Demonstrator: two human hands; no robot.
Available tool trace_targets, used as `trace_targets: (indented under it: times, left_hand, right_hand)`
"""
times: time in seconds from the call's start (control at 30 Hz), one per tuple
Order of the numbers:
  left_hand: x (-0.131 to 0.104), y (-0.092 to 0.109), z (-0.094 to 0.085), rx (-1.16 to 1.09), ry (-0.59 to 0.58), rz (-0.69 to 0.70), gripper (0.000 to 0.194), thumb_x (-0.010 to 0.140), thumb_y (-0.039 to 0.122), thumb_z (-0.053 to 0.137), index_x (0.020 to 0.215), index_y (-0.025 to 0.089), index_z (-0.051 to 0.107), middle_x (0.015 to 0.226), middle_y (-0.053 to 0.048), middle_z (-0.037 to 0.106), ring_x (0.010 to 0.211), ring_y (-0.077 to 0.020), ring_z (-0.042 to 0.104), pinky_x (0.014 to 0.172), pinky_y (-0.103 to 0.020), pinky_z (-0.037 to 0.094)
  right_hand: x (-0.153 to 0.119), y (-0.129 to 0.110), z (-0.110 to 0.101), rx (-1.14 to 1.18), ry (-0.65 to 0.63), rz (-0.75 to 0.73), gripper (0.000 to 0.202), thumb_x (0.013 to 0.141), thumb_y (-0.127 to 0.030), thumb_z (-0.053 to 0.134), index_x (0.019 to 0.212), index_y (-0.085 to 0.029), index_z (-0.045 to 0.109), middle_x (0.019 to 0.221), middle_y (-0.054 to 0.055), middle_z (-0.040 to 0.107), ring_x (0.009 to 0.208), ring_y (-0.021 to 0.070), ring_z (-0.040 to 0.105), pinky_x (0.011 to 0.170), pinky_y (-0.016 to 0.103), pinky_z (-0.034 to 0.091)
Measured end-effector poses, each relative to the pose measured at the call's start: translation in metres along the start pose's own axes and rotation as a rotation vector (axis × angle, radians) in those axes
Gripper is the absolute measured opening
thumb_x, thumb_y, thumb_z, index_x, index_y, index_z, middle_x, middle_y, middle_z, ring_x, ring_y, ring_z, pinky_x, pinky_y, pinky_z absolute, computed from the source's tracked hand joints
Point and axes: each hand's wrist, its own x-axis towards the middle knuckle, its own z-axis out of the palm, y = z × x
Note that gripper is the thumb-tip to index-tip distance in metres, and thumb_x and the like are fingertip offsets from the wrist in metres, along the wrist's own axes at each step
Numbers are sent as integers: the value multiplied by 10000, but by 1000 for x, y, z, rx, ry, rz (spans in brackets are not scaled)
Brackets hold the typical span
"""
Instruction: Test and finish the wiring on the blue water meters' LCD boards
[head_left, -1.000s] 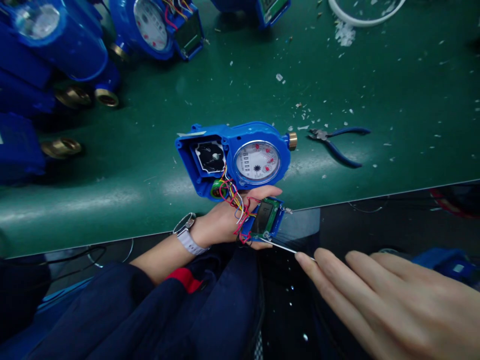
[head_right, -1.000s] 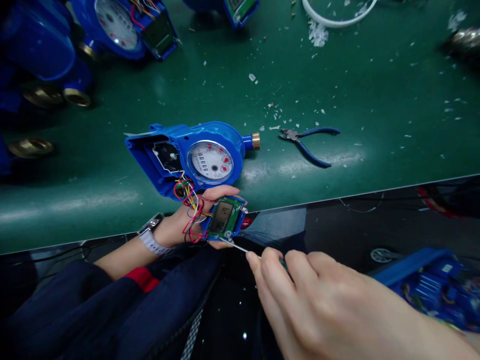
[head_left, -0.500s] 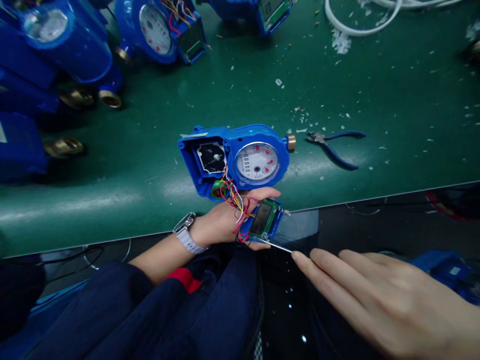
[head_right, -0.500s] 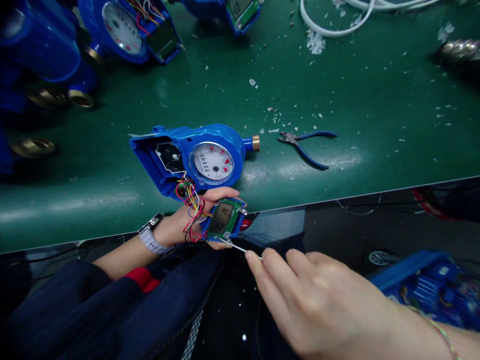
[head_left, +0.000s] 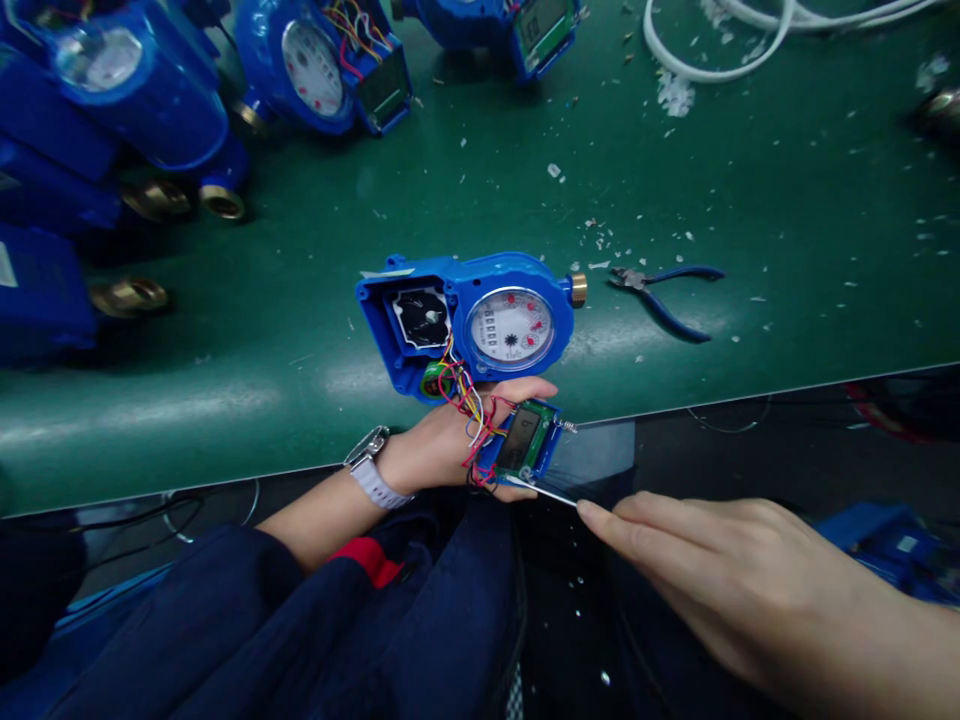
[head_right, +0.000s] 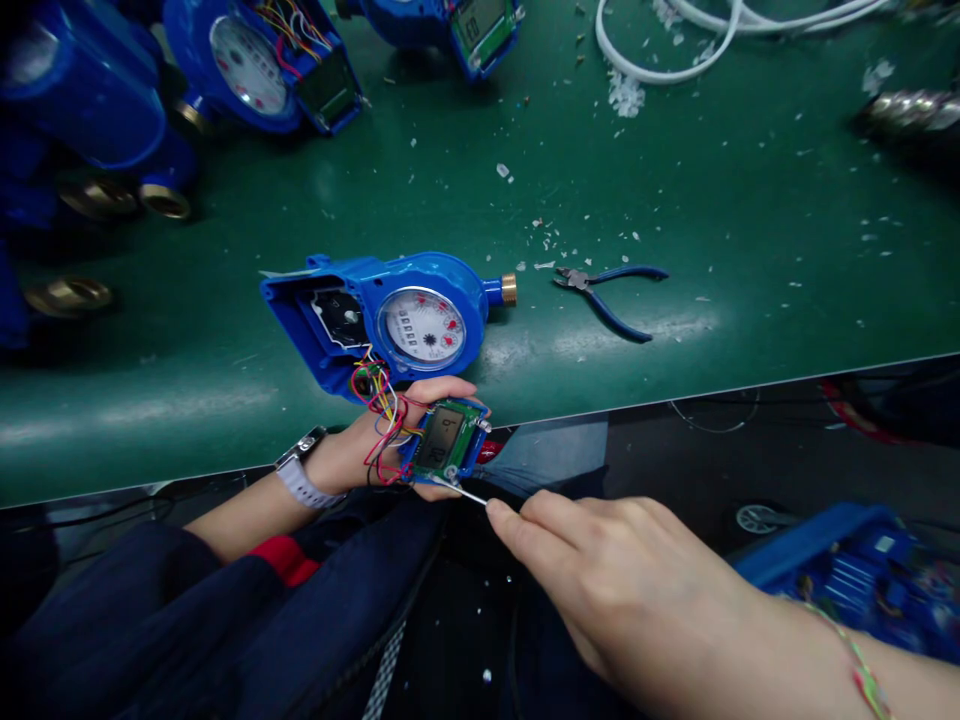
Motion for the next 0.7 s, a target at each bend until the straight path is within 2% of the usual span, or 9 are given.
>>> trace_targets:
  times: [0.07,0.23,0.3,0.4,0.47,0.6,0.7]
  left_hand:
    - [0,1,-1,2,-10,-2,867,696,412,852,1425,243,414,1336,-130,631,1217,-298,639,1082,-428,505]
    - [0,0,-1,-1,-19,-3,850,709,417,841,1422,239,413,1354,-132,622,1241,-300,625,1092,-425,494]
    - [-1,-1,-1,-3,-22,-17,853,703,420,845,1417,236,417,1360,-133,618,1259,-308,614,1098,-431,489]
    - [-2,-1,1,-7,-17,-29,867,694,420,850,1420,237,414,1352,-129,619,1274,-313,602,1115,-443,476]
    - [-2,-1,1,-12,-11,-26,858,709,410,840,1427,243,401,1340,-127,623,1258,-302,613,1105,-436,487]
    - [-2,-3,2,13,3,5,873,714,416,836,1438,240,381,1342,-138,614,1218,-291,639,1058,-417,528]
    - [-2,-5,2,36,41,48,882,710,418,842,1439,241,377,1358,-145,602,1220,-299,638,1075,-448,518]
  right_hand:
    - [1,3,1,77,-1,41,479,804,86,347,1101,-136,650,850,31,707,596,102,637,498,207,461]
    - [1,7,-1,-197,-38,-244,365,885,21,335,1091,-56,627,833,98,708,605,195,649,439,295,427]
    - [0,6,-2,-229,-45,-259,365,896,8,320,1109,-41,613,834,107,710,593,211,647,416,313,415]
    - [-1,5,0,-124,-26,-149,439,849,68,307,1152,-76,590,834,70,713,574,167,645,427,277,435]
    - [-3,6,3,33,-31,-29,449,873,54,312,1183,-128,582,888,48,718,631,140,672,476,238,485]
    - [-11,12,6,303,-175,185,344,980,-169,424,1297,-212,549,1158,61,688,923,163,713,697,240,599]
    - [-20,17,8,382,-167,246,337,991,-225,453,1310,-263,556,1220,36,684,1046,162,696,820,248,605]
